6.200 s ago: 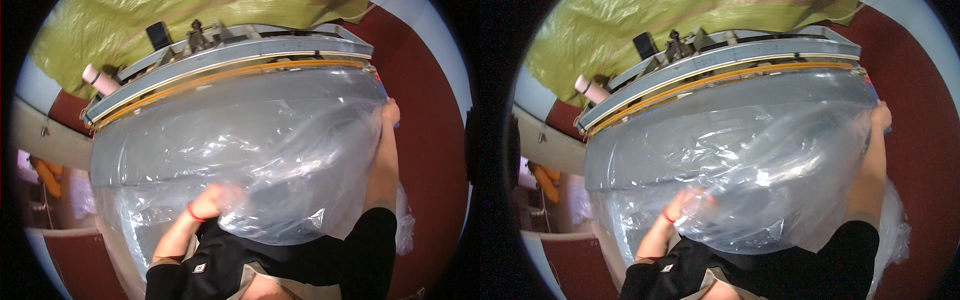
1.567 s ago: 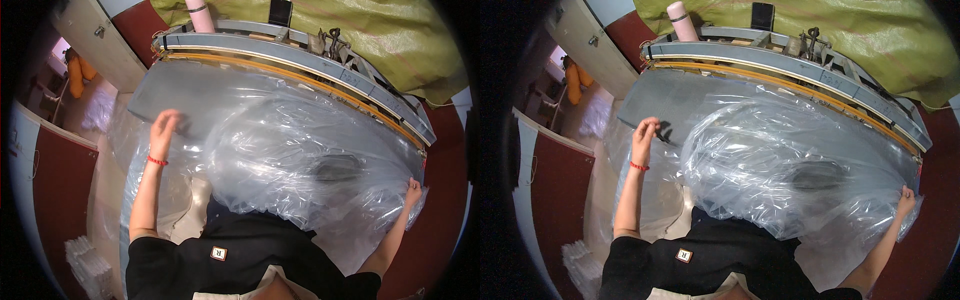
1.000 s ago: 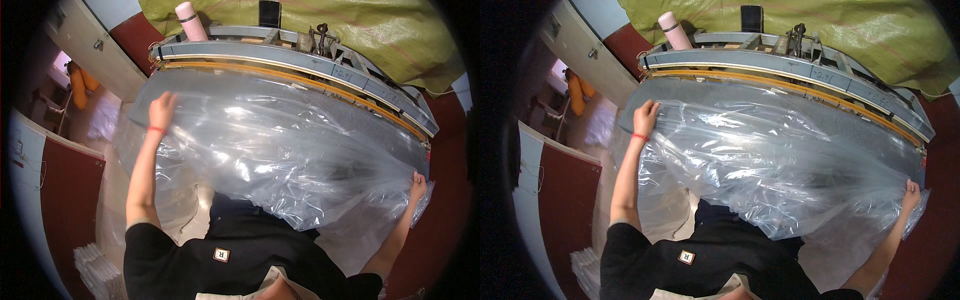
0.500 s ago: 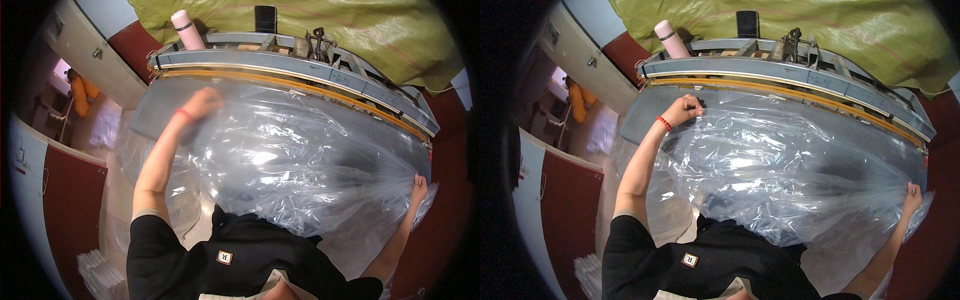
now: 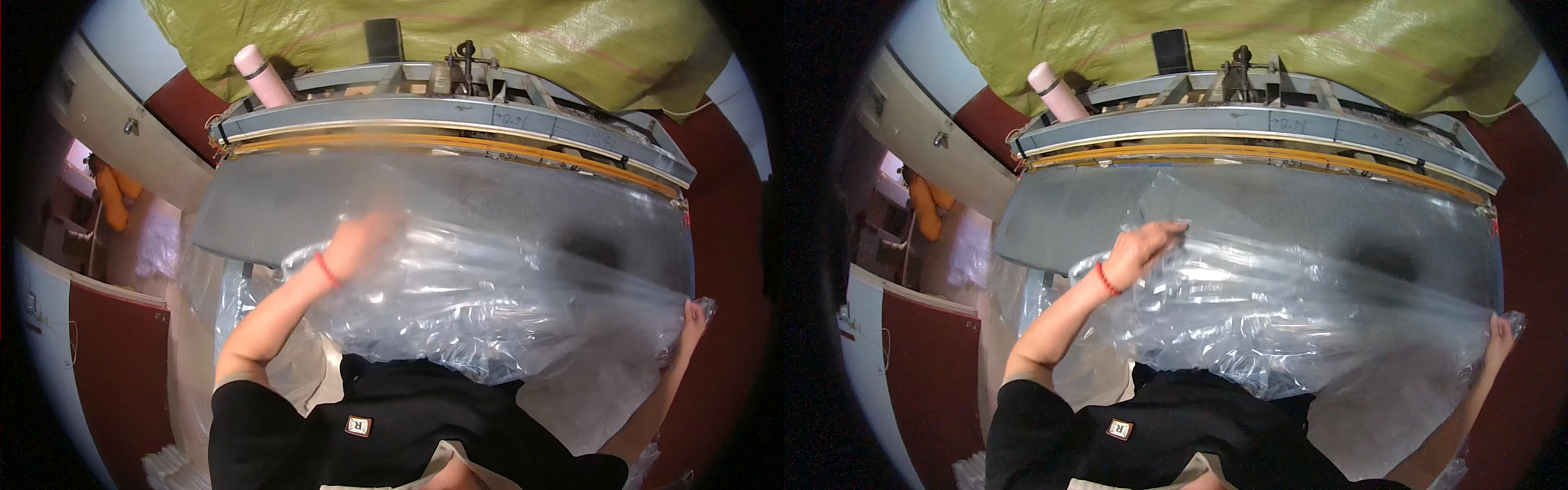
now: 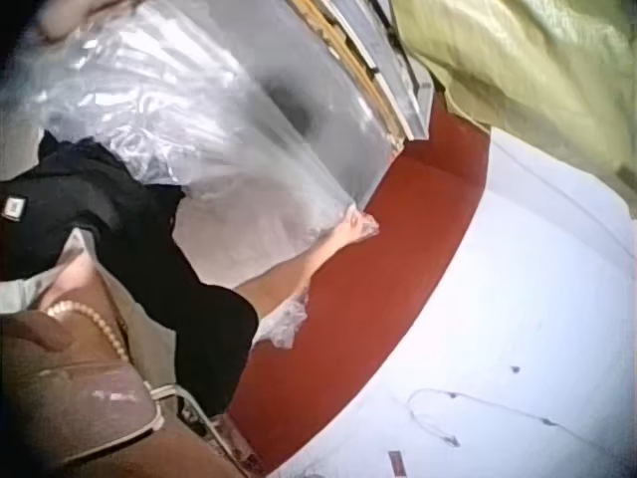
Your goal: The recorder uses a thermal impulse sealer to seal large plastic sheets or bags.
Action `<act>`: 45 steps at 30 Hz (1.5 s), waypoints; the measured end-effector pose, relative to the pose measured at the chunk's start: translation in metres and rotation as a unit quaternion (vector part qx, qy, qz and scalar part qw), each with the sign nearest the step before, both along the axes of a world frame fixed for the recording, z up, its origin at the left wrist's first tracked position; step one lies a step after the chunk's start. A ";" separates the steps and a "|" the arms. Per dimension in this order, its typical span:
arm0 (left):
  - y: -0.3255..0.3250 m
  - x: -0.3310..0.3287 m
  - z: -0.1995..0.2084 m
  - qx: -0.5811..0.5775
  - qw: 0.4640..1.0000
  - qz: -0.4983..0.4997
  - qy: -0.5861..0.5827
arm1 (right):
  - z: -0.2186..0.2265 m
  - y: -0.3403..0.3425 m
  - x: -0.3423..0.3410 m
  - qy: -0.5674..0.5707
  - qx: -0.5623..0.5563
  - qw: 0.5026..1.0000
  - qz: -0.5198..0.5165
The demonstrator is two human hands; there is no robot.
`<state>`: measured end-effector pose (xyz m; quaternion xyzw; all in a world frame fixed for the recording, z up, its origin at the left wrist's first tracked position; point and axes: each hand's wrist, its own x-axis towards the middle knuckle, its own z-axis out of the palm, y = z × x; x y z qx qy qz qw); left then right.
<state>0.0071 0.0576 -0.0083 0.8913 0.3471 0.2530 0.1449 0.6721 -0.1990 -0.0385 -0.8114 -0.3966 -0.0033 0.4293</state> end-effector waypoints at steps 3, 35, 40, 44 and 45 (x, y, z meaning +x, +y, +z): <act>-0.011 0.000 0.009 -0.003 0.998 0.029 0.049 | 0.008 -0.040 -0.019 0.188 0.017 0.982 0.023; 0.117 -0.051 0.009 -0.150 0.744 0.296 -0.580 | -0.015 0.188 -0.022 0.104 0.191 0.975 -0.056; 0.163 -0.119 -0.049 0.017 0.827 0.370 -0.424 | -0.040 0.278 -0.061 0.096 0.237 0.966 0.031; 0.180 -0.117 -0.053 -0.054 0.799 0.361 -0.478 | -0.039 0.294 -0.064 0.118 0.241 0.963 0.021; 0.180 -0.116 -0.052 -0.062 0.800 0.361 -0.475 | -0.038 0.297 -0.067 0.108 0.263 0.959 0.011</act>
